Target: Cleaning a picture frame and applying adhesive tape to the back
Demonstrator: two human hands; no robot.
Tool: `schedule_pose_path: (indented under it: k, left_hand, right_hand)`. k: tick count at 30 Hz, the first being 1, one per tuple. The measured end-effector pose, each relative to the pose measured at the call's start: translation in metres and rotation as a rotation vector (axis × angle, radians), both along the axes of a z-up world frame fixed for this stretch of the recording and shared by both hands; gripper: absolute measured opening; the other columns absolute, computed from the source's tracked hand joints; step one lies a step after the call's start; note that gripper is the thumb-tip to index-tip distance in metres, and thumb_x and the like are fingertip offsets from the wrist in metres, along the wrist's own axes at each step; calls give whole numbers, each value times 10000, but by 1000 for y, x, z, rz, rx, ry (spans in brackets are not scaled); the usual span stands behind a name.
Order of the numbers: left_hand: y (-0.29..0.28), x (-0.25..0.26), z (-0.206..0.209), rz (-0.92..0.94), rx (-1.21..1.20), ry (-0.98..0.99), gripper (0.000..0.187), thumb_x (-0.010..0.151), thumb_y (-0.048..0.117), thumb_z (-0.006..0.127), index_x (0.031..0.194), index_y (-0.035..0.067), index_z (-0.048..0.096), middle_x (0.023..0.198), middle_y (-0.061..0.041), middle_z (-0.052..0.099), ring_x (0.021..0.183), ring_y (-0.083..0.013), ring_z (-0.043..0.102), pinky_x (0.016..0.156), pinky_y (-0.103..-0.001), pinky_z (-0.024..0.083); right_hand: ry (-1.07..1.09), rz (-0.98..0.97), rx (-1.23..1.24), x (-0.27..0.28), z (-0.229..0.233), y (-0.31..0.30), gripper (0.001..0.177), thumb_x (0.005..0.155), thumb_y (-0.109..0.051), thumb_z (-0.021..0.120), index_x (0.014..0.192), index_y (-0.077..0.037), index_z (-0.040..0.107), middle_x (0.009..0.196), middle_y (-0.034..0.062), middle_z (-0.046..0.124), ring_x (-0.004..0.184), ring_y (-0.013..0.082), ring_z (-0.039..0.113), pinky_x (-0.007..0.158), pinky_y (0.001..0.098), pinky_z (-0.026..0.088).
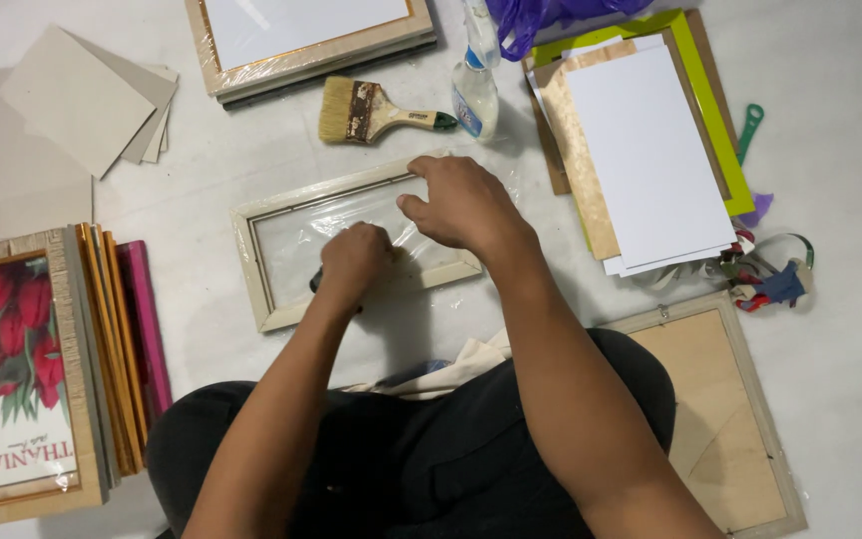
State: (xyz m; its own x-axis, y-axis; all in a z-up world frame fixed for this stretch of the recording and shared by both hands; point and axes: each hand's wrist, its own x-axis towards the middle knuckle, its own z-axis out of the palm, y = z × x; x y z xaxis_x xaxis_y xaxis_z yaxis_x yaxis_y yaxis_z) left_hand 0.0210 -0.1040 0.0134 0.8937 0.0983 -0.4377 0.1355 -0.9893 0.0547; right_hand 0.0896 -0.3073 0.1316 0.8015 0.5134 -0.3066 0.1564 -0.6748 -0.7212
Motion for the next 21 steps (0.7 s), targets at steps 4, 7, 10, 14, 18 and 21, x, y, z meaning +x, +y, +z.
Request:
schedule_pose_path:
  k: [4, 7, 10, 14, 18, 21]
  left_hand:
    - [26, 20, -12, 96, 50, -146, 165, 915, 314, 749, 1003, 192, 816, 975, -109, 688, 958, -363, 711, 792, -510, 617]
    - [33, 35, -10, 130, 44, -239, 173, 954, 273, 711, 1006, 142, 812, 970, -157, 679, 951, -399, 703, 788, -529, 616]
    - [33, 44, -10, 142, 65, -243, 185, 975, 224, 673, 1019, 103, 805, 941, -181, 688, 940, -412, 705, 784, -537, 616]
    - [24, 39, 5, 91, 127, -198, 230, 994, 219, 619, 1049, 81, 795, 1015, -195, 701, 995, -432, 696, 812, -562, 605]
    - [27, 19, -4, 87, 133, -129, 266, 1000, 273, 609, 1052, 95, 799, 1048, -193, 691, 1026, -433, 688, 825, -580, 593]
    - [27, -9, 1, 38, 99, -112, 229, 979, 244, 632, 1032, 105, 806, 1003, -187, 692, 993, -429, 689, 830, -574, 594]
  right_hand:
    - [10, 22, 16, 2, 2, 3, 553, 923, -340, 569, 1411, -85, 625, 1247, 239, 704, 1232, 440, 635, 1014, 592, 496]
    - [29, 31, 16, 5, 1, 5, 562, 920, -343, 570, 1418, -88, 620, 1248, 239, 702, 1234, 440, 635, 1013, 592, 496]
    - [36, 38, 12, 6, 1, 6, 575, 920, -352, 566, 1426, -82, 610, 1257, 243, 696, 1246, 442, 626, 1022, 594, 490]
    - [25, 50, 36, 7, 0, 10, 571, 923, -346, 555, 1416, -63, 614, 1264, 265, 691, 1253, 461, 618, 1035, 605, 479]
    - [27, 72, 36, 3, -8, 13, 568, 922, -341, 564, 1409, -54, 618, 1261, 267, 692, 1244, 464, 624, 1027, 606, 485]
    - [32, 78, -14, 0, -13, 16, 584, 921, -375, 569, 1416, -70, 616, 1281, 250, 690, 1261, 441, 622, 1040, 597, 485]
